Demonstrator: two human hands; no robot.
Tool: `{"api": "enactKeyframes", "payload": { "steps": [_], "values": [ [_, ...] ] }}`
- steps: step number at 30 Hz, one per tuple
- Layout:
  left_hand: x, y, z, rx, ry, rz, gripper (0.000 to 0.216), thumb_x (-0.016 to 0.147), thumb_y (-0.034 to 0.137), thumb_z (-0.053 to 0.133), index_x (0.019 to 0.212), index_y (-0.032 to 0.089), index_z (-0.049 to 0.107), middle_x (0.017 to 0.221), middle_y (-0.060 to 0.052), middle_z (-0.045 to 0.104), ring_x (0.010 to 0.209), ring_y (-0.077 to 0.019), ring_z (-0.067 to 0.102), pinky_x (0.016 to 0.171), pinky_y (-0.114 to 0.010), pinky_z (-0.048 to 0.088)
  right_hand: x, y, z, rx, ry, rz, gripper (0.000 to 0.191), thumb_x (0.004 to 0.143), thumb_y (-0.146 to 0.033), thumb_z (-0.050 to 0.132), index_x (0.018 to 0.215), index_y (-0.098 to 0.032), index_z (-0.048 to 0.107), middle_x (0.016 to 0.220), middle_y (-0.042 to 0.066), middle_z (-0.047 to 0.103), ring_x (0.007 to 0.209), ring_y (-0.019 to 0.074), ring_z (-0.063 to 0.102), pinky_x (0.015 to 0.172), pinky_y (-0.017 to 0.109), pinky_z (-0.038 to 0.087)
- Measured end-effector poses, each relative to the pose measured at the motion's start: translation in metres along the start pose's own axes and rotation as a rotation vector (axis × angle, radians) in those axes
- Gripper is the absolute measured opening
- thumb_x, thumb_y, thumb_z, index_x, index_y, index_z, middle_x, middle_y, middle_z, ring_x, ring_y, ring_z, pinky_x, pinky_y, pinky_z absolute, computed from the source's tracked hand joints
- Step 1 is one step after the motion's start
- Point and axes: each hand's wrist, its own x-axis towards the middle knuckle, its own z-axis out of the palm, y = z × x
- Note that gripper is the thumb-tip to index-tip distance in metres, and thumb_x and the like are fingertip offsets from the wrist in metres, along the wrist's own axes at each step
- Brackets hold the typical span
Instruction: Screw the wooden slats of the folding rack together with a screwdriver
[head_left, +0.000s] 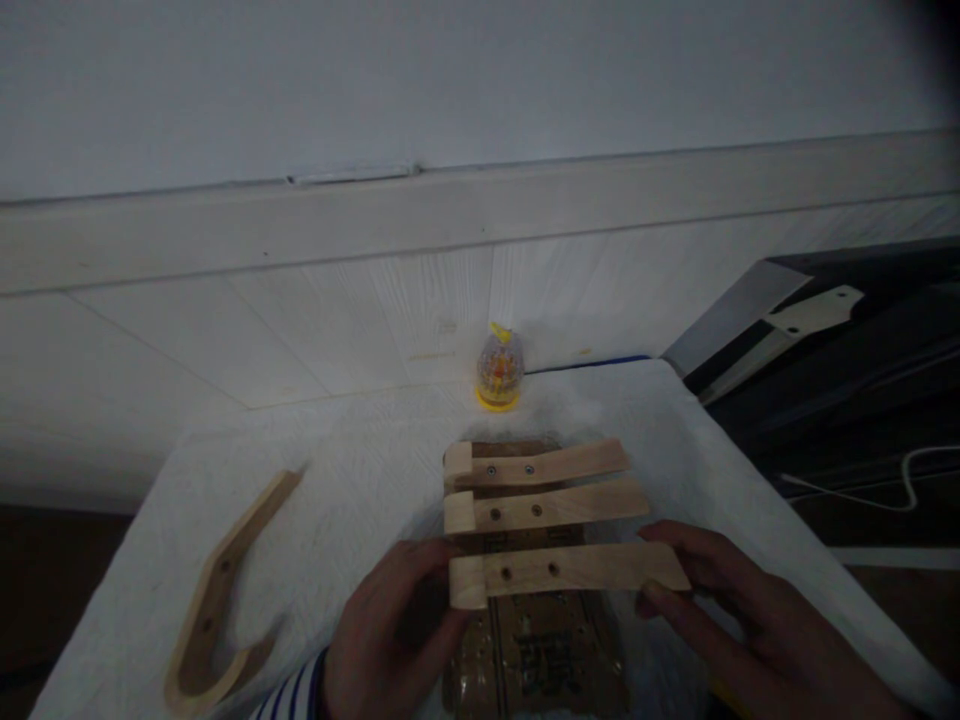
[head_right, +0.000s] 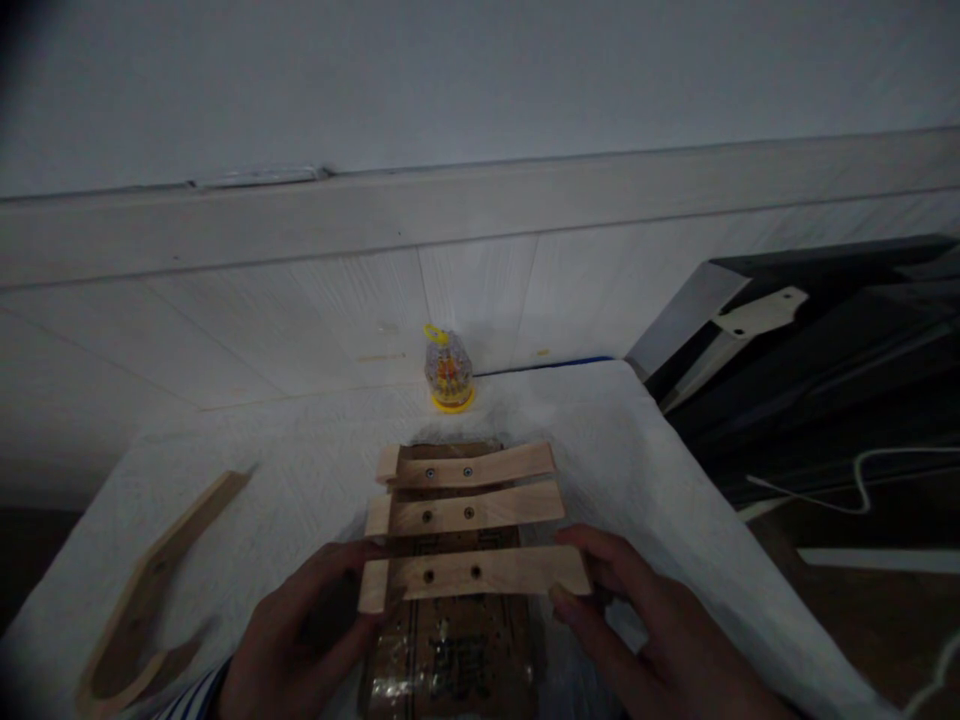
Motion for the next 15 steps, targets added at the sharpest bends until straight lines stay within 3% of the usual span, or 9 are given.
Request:
{"api": "enactKeyframes", "payload": {
  "steps": [8,15],
  "values": [
    [-0.0015,-0.0013,-0.0001,0.04,0.011,-0.021,0.034,0.078,0.015,0.055,0.11,0.024,0.05,0.098,-0.004,0.066,0.086,-0.0169,0.065,0.073,-0.03,0.056,-0.0006,-0.0032,0.0015,-0.03,-0.016,-0.007,0.031,0.085,-0.04,0.048,0.115,-0.032,0.045,0.097,0.002,0.066,0.087,0.0174,0.064,0.075,0.026,0.054],
    [-0.0012,0.0004,-0.0003,0.021,0.01,-0.015,0.035,0.079,0.017,0.054,0.113,0.026,0.048,0.099,-0.002,0.066,0.086,-0.016,0.065,0.072,-0.028,0.056,-0.001,-0.0053,0.002,-0.067,-0.009,-0.036,0.031,0.086,-0.039,0.046,0.115,-0.029,0.044,0.1,0.006,0.064,0.091,0.0202,0.062,0.076,0.03,0.054]
  ]
}}
